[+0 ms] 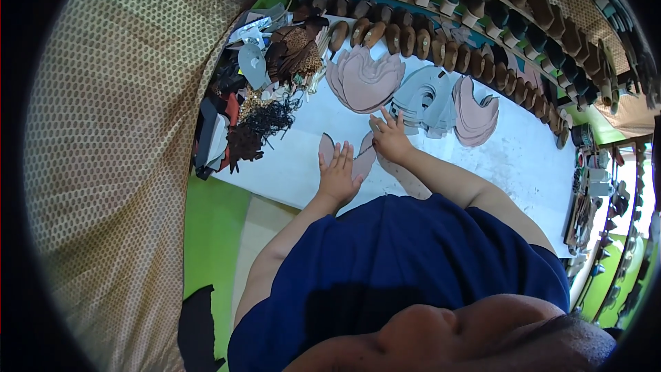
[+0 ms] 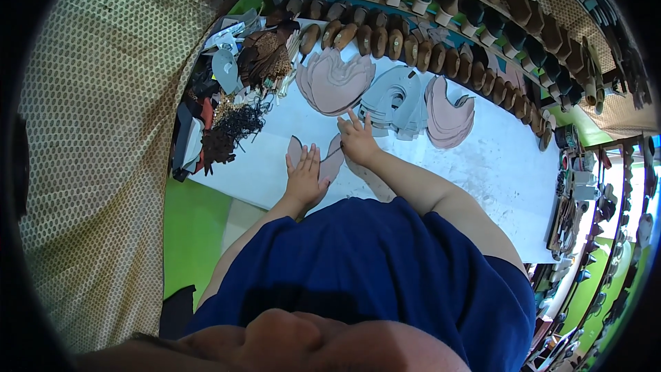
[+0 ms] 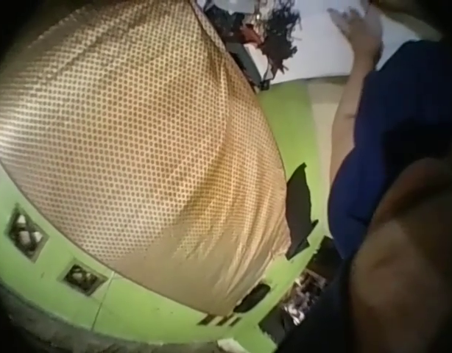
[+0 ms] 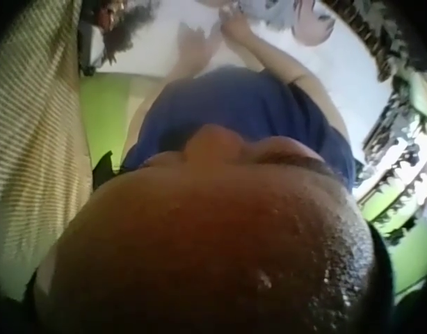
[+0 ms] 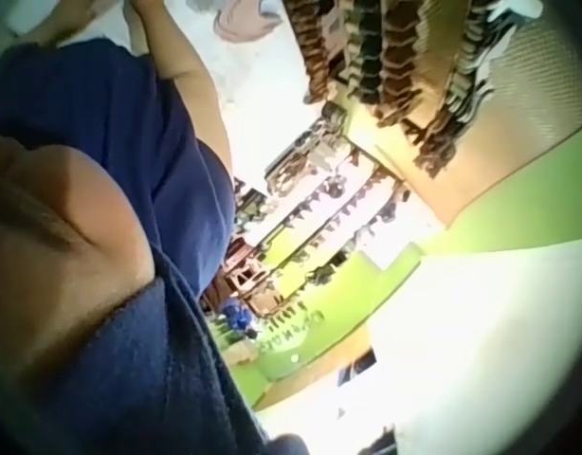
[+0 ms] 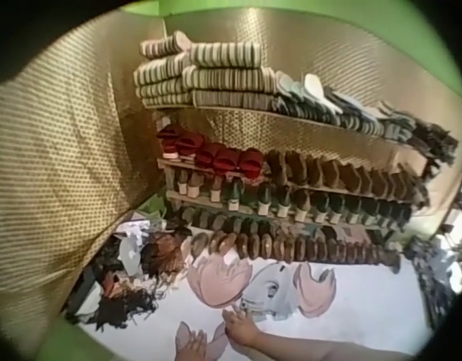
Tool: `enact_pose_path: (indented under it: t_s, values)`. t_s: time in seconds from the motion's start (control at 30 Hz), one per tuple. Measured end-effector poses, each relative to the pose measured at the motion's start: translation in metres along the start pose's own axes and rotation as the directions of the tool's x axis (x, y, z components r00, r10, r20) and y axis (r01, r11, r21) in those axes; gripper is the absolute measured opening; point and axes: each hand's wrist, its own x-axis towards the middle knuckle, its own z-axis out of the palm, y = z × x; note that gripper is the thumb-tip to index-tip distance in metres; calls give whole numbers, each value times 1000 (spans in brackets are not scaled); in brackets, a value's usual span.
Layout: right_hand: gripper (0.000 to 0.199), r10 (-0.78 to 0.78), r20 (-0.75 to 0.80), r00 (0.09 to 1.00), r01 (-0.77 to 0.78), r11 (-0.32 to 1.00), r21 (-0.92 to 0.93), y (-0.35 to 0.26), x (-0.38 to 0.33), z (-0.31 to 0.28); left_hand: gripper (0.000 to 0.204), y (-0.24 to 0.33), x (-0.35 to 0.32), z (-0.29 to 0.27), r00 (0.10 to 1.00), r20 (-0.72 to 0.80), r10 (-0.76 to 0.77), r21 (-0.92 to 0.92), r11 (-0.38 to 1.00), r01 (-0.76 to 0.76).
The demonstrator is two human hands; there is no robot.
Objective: Sorting and arranging shoe upper components on a workbench in a shoe manufacturing facility.
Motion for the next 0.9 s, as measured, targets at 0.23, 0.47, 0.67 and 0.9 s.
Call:
enact_pose_path:
  t_s: [0.23, 0.47, 0.67, 0.9]
  values:
    - [53, -89, 65, 994, 93, 994, -63, -1, 6, -12, 75, -9, 1, 17, 988, 21, 153, 23, 988, -154]
    - [51, -154, 15, 988, 155, 987, -43, -2, 29, -14, 73, -7, 3, 14, 986, 40, 164, 30, 986, -165]
    - [49, -225, -44, 973, 217, 965, -145, -4, 41, -4, 72, -9, 4, 21, 987, -7, 160, -13, 987, -160]
    - [52, -148, 20, 989, 150, 984, -95, -8, 46, -16, 72, -5, 25, 7, 998, 33, 56, -31, 998, -55]
